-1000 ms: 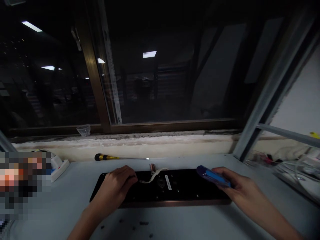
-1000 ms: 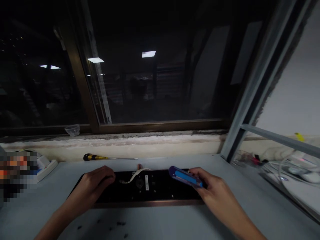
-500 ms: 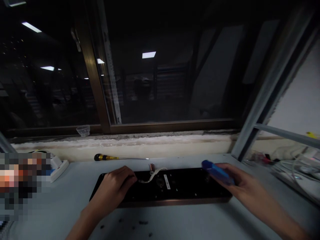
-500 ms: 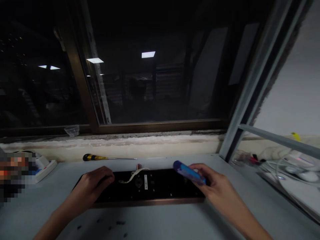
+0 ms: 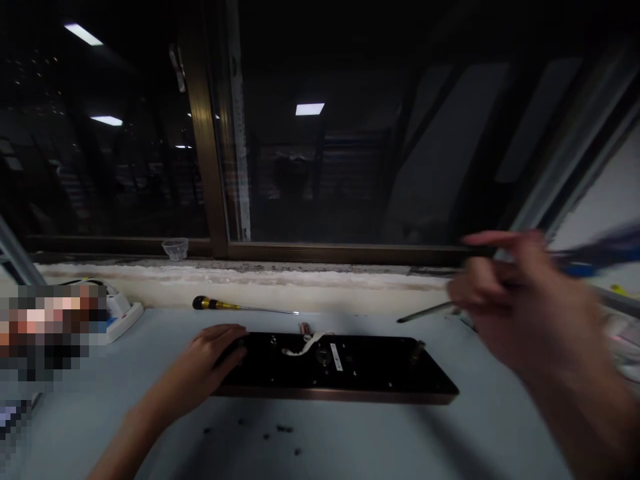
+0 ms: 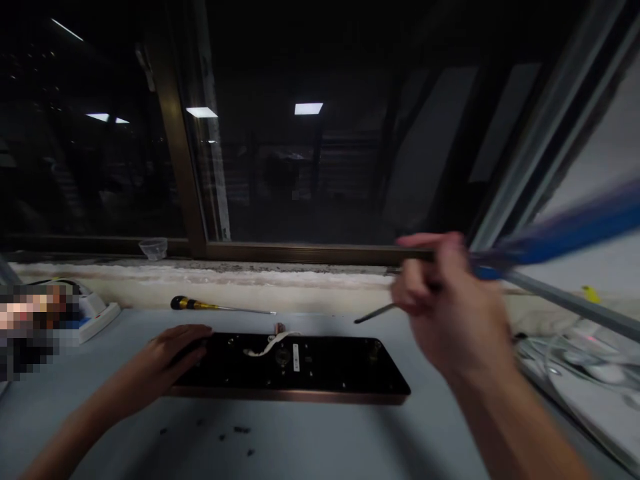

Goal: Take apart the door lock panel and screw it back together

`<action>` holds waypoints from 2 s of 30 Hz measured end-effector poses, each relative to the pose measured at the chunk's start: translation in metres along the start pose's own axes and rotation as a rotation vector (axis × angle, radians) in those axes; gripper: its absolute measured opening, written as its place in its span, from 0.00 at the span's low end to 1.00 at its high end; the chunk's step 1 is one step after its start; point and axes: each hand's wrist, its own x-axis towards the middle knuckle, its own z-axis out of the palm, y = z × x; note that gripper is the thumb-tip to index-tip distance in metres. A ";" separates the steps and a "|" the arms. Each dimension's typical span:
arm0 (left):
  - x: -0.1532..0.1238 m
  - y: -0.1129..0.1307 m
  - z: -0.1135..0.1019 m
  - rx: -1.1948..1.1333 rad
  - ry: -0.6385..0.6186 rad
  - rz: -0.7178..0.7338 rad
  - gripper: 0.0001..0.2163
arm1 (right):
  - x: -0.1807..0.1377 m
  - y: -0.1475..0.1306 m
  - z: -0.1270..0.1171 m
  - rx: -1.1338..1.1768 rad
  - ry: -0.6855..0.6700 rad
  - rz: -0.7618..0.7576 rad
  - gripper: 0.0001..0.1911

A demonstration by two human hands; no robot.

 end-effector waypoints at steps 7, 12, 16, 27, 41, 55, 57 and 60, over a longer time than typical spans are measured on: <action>-0.013 -0.015 0.013 -0.274 0.197 -0.040 0.11 | 0.014 0.032 0.067 0.117 -0.022 0.131 0.11; -0.012 -0.015 0.025 -0.505 0.324 -0.243 0.10 | 0.014 0.036 0.056 0.115 -0.028 0.227 0.11; -0.011 -0.014 0.029 -0.660 0.381 -0.383 0.09 | 0.015 0.042 0.061 0.134 -0.042 0.306 0.10; -0.005 0.006 0.018 -1.251 0.289 -0.885 0.16 | 0.016 0.043 0.057 0.096 -0.079 0.281 0.11; -0.005 0.010 0.014 -1.338 0.327 -0.907 0.14 | 0.015 0.041 0.057 0.115 -0.056 0.316 0.12; -0.006 0.010 0.016 -1.333 0.370 -0.918 0.15 | 0.015 0.042 0.058 0.116 -0.096 0.319 0.12; -0.006 0.009 0.016 -1.335 0.366 -0.916 0.16 | 0.015 0.044 0.057 0.118 -0.103 0.319 0.12; -0.006 0.009 0.017 -1.340 0.366 -0.910 0.17 | 0.014 0.047 0.057 0.113 -0.161 0.310 0.12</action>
